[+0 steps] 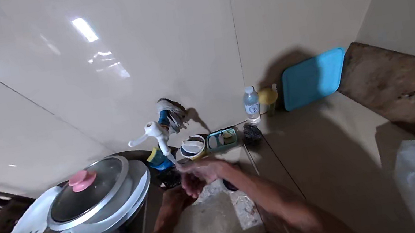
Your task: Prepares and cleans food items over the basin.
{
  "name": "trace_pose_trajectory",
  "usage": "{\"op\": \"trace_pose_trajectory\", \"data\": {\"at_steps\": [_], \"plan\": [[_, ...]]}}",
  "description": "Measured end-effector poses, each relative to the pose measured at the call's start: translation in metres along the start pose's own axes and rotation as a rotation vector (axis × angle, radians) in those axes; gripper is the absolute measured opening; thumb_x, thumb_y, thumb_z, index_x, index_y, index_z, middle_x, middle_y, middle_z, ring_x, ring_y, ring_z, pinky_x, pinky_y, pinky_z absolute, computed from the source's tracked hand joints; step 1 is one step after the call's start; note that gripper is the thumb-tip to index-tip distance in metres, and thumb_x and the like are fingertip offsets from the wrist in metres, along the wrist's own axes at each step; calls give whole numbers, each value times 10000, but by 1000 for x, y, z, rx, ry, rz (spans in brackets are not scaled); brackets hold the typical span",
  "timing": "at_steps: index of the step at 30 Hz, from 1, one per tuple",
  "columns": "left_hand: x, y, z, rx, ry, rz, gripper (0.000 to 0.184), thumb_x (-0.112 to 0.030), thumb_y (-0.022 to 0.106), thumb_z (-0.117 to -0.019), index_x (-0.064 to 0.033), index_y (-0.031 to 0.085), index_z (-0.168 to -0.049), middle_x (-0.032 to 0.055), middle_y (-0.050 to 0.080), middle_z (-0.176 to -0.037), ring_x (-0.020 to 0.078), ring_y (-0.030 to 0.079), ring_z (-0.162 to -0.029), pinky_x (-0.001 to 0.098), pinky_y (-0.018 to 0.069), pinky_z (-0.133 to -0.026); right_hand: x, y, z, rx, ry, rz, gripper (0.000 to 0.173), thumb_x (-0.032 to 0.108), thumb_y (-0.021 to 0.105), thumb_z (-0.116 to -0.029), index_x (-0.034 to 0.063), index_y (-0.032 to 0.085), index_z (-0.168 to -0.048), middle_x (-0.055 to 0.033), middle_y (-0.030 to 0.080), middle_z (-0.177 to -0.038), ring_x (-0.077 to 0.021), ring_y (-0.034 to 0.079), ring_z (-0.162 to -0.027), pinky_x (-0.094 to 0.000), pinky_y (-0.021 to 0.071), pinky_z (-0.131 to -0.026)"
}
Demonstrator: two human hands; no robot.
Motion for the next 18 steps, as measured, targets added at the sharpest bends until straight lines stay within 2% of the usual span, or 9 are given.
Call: {"op": "trace_pose_trajectory", "data": {"at_steps": [2, 4, 7, 9, 12, 14, 15, 17, 18], "plan": [[-4, 16, -3, 60, -14, 12, 206, 51, 542, -1005, 93, 610, -1195, 140, 697, -947, 151, 700, -784, 291, 598, -767, 6, -16, 29, -44, 137, 217, 537, 436, 331, -1113, 25, 608, -905, -35, 626, -686, -127, 599, -547, -286, 525, -518], [-8, 28, -9, 103, -14, 67, 251, 70, 532, -1004, 106, 595, -1244, 180, 697, -1025, 176, 709, -823, 291, 594, -796, 11, -40, 57, -144, 330, 490, 471, 381, 397, -1113, -18, 608, -981, -71, 617, -708, -161, 593, -541, -340, 536, -533], [-18, 40, -12, 119, 0, 104, 264, 86, 489, -1014, 115, 578, -1261, 188, 702, -1023, 176, 712, -827, 281, 588, -790, 13, -73, 85, -242, 508, 865, 372, 295, 480, -1098, -41, 635, -1128, -145, 685, -847, -241, 657, -684, -459, 562, -690], [-21, 43, -14, 143, 9, 141, 271, 76, 478, -1022, 110, 559, -1278, 174, 709, -993, 174, 719, -818, 277, 594, -769, 19, -88, 99, -270, 450, 938, 355, 249, 463, -1106, -62, 622, -1168, -169, 683, -937, -246, 667, -756, -447, 563, -747], [-21, 41, -17, 169, 4, 220, 290, 41, 473, -1037, 95, 522, -1317, 170, 706, -1008, 191, 724, -842, 298, 598, -774, 35, -119, 130, -516, 242, 955, 354, 201, 470, -1100, -108, 632, -1162, -245, 701, -1024, -306, 715, -870, -450, 577, -839], [-23, 39, -18, 186, 1, 265, 303, 30, 461, -1044, 89, 509, -1337, 180, 709, -1031, 215, 733, -862, 322, 606, -784, 30, -136, 167, -727, 201, 1036, 335, 146, 503, -1079, -140, 617, -1211, -321, 652, -1169, -424, 655, -1083, -534, 484, -1005], [-24, 39, -18, 193, 0, 279, 305, 28, 452, -1046, 86, 506, -1341, 181, 708, -1035, 224, 735, -865, 333, 610, -783, 17, -144, 189, -837, 202, 1063, 330, 122, 527, -1057, -137, 604, -1247, -339, 625, -1232, -464, 621, -1162, -568, 467, -1030], [-26, 38, -19, 213, -2, 276, 309, 16, 462, -1048, 74, 501, -1349, 176, 709, -1049, 227, 739, -874, 340, 615, -789, -30, -167, 221, -1010, 297, 1094, 417, 199, 539, -1063, -86, 563, -1368, -317, 550, -1395, -482, 525, -1308, -611, 432, -1069], [-27, 39, -19, 217, -5, 271, 307, 11, 472, -1047, 71, 507, -1346, 175, 712, -1051, 227, 741, -871, 341, 617, -788, -56, -180, 231, -1083, 326, 1117, 519, 331, 547, -1065, -55, 542, -1412, -297, 498, -1469, -478, 465, -1376, -640, 411, -1082]]}}
Point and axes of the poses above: each hand's wrist, its own z-axis away from the middle knuckle, its own y-axis out of the palm, x = y × z, the point moved 8 cm from there along -z, towards the middle knuckle
